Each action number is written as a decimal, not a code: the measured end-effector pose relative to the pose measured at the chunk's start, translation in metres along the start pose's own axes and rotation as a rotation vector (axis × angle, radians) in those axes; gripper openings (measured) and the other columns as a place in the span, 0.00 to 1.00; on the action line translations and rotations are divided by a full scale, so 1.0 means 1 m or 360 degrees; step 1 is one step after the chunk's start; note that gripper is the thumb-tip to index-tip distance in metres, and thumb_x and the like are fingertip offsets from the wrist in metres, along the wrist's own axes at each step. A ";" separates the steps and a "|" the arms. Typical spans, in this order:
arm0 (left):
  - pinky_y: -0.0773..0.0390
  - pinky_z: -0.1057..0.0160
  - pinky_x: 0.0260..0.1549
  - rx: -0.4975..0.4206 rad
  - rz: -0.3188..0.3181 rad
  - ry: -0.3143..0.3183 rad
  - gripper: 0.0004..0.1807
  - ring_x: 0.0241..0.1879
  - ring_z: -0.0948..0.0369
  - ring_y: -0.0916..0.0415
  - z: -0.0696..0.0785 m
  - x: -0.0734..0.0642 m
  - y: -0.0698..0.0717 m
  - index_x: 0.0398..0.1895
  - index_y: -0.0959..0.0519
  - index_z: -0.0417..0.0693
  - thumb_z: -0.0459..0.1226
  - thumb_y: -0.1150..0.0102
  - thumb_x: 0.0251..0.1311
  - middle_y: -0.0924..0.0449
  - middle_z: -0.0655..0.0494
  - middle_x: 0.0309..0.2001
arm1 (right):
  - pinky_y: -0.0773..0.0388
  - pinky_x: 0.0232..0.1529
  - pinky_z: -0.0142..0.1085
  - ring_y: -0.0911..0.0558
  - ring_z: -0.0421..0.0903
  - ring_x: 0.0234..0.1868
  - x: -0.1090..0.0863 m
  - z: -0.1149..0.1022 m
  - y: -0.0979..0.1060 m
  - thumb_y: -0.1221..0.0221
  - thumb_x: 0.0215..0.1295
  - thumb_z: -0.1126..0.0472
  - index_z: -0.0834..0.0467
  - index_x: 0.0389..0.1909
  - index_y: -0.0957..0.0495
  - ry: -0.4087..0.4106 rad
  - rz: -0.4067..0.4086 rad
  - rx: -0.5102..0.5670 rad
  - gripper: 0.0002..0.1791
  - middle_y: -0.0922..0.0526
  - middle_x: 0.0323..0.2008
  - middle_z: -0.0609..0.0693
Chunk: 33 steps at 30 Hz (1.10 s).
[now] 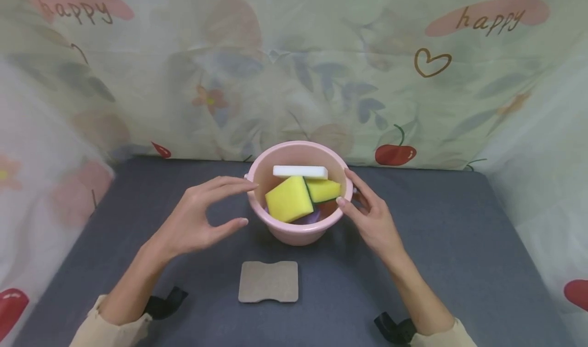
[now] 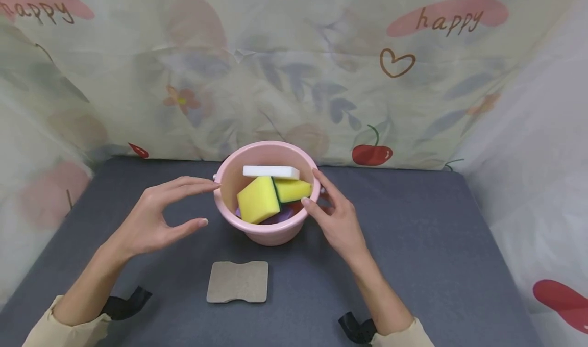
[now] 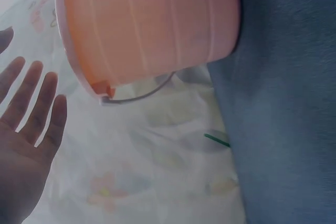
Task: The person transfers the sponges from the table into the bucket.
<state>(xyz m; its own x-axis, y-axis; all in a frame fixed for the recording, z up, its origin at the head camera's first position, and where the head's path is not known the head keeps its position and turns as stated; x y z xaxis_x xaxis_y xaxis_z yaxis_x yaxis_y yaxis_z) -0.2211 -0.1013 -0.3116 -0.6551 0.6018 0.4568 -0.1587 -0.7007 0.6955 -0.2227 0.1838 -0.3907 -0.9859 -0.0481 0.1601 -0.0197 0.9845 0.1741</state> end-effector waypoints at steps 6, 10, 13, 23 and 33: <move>0.29 0.66 0.59 -0.0053 0.0036 0.0065 0.34 0.59 0.61 0.25 -0.004 -0.020 -0.002 0.63 0.22 0.53 0.36 0.23 0.49 0.22 0.61 0.59 | 0.25 0.55 0.30 0.30 0.48 0.68 -0.001 0.001 -0.001 0.36 0.67 0.61 0.47 0.74 0.36 -0.0001 -0.0002 0.0009 0.35 0.36 0.72 0.45; 0.29 0.65 0.59 -0.0100 0.0003 0.0107 0.35 0.59 0.61 0.25 -0.007 -0.030 -0.011 0.64 0.23 0.54 0.37 0.23 0.48 0.23 0.61 0.59 | 0.26 0.56 0.30 0.31 0.48 0.69 -0.001 0.002 0.000 0.36 0.68 0.60 0.47 0.74 0.36 -0.0014 0.0003 -0.0005 0.35 0.36 0.72 0.46; 0.28 0.64 0.59 -0.0123 -0.0025 0.0144 0.36 0.59 0.61 0.26 -0.009 -0.038 -0.019 0.64 0.23 0.56 0.40 0.21 0.48 0.23 0.62 0.60 | 0.26 0.56 0.30 0.31 0.49 0.69 -0.001 0.003 0.000 0.36 0.68 0.60 0.47 0.74 0.36 -0.0020 0.0003 -0.0014 0.35 0.36 0.73 0.46; 0.25 0.58 0.56 -0.0163 -0.0163 0.0245 0.42 0.59 0.62 0.27 -0.021 -0.072 -0.051 0.66 0.25 0.61 0.44 0.18 0.42 0.26 0.65 0.61 | 0.26 0.56 0.28 0.31 0.50 0.68 0.000 0.000 0.001 0.37 0.68 0.62 0.48 0.74 0.35 0.0007 -0.0001 0.0003 0.34 0.35 0.72 0.46; 0.28 0.56 0.59 -0.0232 -0.0330 0.0304 0.45 0.63 0.61 0.30 -0.026 -0.091 -0.084 0.68 0.28 0.65 0.49 0.19 0.42 0.29 0.65 0.65 | 0.26 0.55 0.28 0.30 0.49 0.68 0.001 0.002 0.002 0.37 0.68 0.62 0.48 0.74 0.35 0.0012 0.0006 -0.0015 0.34 0.35 0.72 0.45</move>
<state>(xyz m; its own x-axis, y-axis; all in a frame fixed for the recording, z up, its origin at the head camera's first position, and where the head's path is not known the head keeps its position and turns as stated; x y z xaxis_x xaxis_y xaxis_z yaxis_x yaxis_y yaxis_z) -0.1674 -0.1073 -0.4265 -0.7224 0.6643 0.1919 -0.3984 -0.6266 0.6698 -0.2243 0.1859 -0.3924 -0.9847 -0.0457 0.1682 -0.0144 0.9830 0.1828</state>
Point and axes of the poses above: each hand's wrist, its own x-axis towards the middle knuckle, its own y-axis out of the back of the hand, z = x × y, the point moved 9 cm from there along x, towards the middle knuckle
